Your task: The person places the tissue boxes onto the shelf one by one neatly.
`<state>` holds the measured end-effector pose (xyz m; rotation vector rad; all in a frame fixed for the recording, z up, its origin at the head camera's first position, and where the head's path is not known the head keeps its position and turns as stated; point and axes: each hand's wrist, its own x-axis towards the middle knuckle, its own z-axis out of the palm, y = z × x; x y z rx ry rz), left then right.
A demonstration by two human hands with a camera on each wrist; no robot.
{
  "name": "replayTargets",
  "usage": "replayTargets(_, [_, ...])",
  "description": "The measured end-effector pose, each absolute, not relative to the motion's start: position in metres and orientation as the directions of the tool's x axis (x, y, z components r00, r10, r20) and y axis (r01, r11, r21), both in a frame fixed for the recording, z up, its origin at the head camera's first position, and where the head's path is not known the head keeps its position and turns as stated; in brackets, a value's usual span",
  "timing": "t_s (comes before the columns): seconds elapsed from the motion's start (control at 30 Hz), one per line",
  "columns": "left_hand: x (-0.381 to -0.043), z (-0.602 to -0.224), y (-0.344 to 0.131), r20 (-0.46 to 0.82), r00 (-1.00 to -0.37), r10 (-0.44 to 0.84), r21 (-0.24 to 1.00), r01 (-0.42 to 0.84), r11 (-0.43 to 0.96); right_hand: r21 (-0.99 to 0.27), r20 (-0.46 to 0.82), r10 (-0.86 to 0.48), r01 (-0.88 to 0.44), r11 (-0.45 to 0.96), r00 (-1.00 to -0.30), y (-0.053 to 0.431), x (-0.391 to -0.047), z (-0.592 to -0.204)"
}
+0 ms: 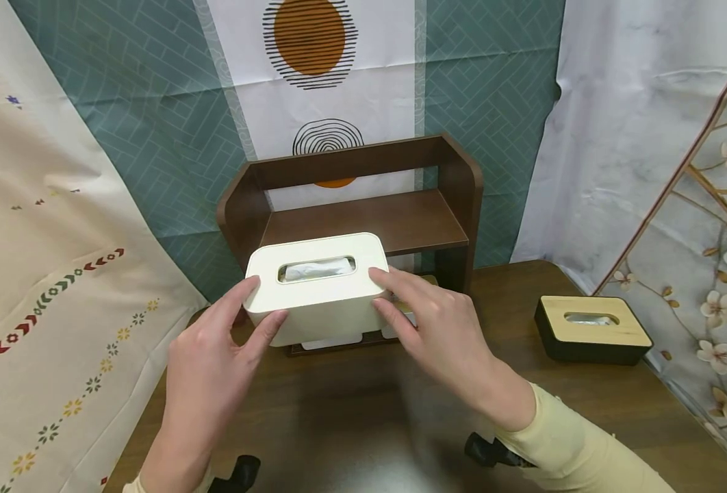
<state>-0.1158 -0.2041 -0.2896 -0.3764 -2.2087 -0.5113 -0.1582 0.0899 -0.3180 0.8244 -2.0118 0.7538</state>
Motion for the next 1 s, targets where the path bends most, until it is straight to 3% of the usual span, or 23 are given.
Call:
replayTargets(0.17, [-0.128, -0.279, -0.204, 0.794, -0.599, 0.101, 0.229, 0.449, 0.864, -0.202, 0.854, -0.278, -0.772, 0.603, -0.441, 0.091, -0.168, -0.304])
replayTargets(0.7, [-0.171, -0.255, -0.199, 0.787, -0.615, 0.05, 0.277, 0.425, 0.862, -0.223, 0.855, -0.256, -0.766, 0.603, -0.451, 0.087, -0.209, -0.274])
replayTargets(1.0, [-0.195, -0.251, -0.198, 0.745, -0.667, -0.002, 0.335, 0.372, 0.866, -0.274, 0.8, -0.256, -0.709, 0.65, -0.543, 0.081, -0.232, -0.265])
